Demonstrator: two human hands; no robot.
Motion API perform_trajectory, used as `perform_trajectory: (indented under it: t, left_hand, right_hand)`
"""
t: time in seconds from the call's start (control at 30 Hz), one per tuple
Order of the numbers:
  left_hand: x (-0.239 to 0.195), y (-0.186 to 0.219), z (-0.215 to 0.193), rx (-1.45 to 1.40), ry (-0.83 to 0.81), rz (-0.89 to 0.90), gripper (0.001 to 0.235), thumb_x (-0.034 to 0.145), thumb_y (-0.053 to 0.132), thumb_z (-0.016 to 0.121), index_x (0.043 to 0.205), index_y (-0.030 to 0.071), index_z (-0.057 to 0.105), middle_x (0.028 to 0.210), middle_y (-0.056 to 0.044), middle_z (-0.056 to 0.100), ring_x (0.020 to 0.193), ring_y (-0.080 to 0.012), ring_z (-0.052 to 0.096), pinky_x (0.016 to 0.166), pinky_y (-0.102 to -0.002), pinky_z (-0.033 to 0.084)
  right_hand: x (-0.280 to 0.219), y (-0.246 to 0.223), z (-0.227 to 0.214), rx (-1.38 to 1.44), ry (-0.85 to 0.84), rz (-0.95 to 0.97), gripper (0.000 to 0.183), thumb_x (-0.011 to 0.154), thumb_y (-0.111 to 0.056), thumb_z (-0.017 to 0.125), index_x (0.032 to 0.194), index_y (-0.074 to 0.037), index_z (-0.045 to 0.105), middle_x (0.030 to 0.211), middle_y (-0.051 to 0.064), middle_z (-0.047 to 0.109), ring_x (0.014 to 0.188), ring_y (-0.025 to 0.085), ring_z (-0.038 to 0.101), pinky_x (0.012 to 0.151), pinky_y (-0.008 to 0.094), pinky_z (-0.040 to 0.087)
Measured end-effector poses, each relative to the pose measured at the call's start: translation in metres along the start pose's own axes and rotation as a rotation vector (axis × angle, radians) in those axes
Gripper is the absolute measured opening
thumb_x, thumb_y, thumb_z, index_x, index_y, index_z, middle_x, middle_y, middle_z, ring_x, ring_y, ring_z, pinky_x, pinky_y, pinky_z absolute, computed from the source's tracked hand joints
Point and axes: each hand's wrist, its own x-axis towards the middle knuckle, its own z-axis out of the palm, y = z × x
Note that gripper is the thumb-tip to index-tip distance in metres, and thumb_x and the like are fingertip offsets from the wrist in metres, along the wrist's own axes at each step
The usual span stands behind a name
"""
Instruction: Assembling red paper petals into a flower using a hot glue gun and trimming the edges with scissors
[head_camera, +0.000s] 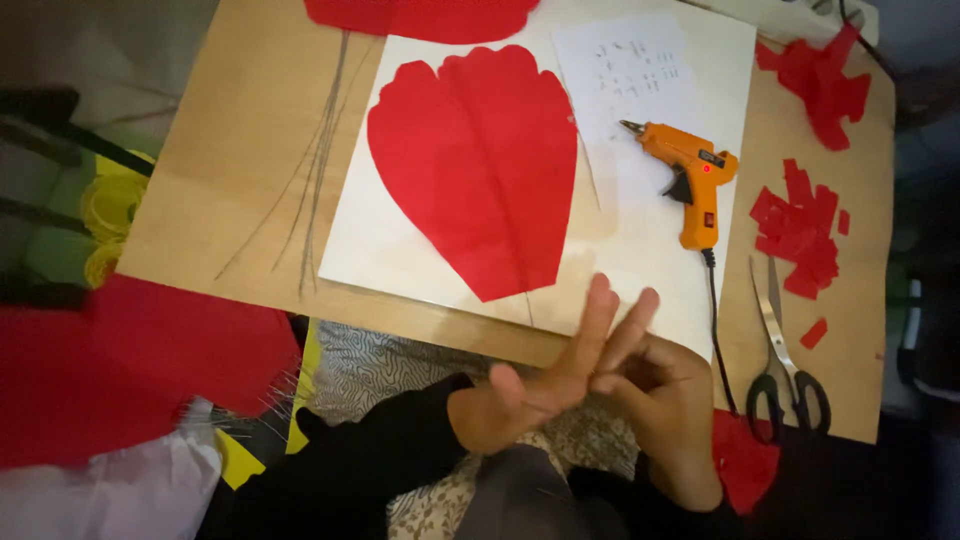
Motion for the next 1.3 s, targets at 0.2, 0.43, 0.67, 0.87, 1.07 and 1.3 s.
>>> perform_trajectory:
  t: [0.2,0.43,0.67,0.87,1.07,1.3]
  left_hand:
    - [-0.014,0.016,0.006,0.739,-0.176,0.022,0.135,0.080,0.099,0.002,0.166,-0.004,-0.003,0.176,-0.011,-0.012,0.166,-0.0150,-0.008,0.146,-0.043,-0.004]
    - [-0.008,0.071,0.019,1.011,-0.229,-0.125,0.076,0.110,0.072,0.020,0.162,0.018,0.034,0.178,-0.008,0.026,0.171,-0.0286,0.029,0.152,-0.065,0.006]
    - [0.030,0.115,-0.076,2.203,0.389,-0.276,0.063,0.099,0.037,0.065,0.155,0.021,0.040,0.167,-0.011,0.036,0.154,-0.0418,0.034,0.117,-0.067,0.025]
    - [0.026,0.132,-0.098,2.341,0.497,-0.851,0.085,0.100,0.070,0.036,0.166,0.020,0.018,0.173,-0.009,0.019,0.159,-0.0383,0.018,0.119,-0.077,-0.003]
    - [0.002,0.135,-0.096,2.403,0.552,-0.673,0.086,0.098,0.072,0.043,0.163,0.017,0.031,0.170,-0.010,0.030,0.155,-0.0390,0.027,0.112,-0.084,-0.008]
    - [-0.010,0.138,-0.096,2.420,0.591,-0.595,0.089,0.094,0.073,0.050,0.161,0.018,0.035,0.168,-0.009,0.035,0.153,-0.0376,0.032,0.111,-0.084,-0.007]
  right_hand:
    - [-0.004,-0.016,-0.014,0.059,-0.184,0.119,0.020,0.072,0.005,0.068,0.087,0.001,0.080,0.077,0.003,0.078,0.069,0.011,0.064,0.060,0.026,0.051]
    - [0.009,-0.019,-0.011,-0.114,-0.387,-0.011,0.028,0.095,-0.014,0.059,0.114,-0.007,0.078,0.124,0.010,0.077,0.116,0.021,0.072,0.103,0.033,0.053]
    - [0.066,-0.037,0.003,-0.618,-0.130,-0.287,0.035,0.105,-0.026,0.049,0.131,-0.012,0.068,0.126,0.005,0.072,0.111,0.023,0.064,0.083,0.035,0.051]
    - [0.141,-0.004,0.021,-1.278,-0.307,-0.396,0.069,0.108,-0.051,0.036,0.151,0.001,0.048,0.157,0.024,0.048,0.144,0.041,0.044,0.108,0.058,0.041]
    - [0.149,-0.009,0.026,-1.459,-0.283,-0.250,0.092,0.102,-0.076,0.019,0.155,-0.004,0.043,0.164,0.016,0.042,0.153,0.028,0.036,0.110,0.055,0.037]
    - [0.155,-0.016,0.031,-1.462,-0.271,-0.205,0.092,0.104,-0.075,0.016,0.156,-0.003,0.043,0.163,0.017,0.043,0.152,0.029,0.038,0.111,0.055,0.033]
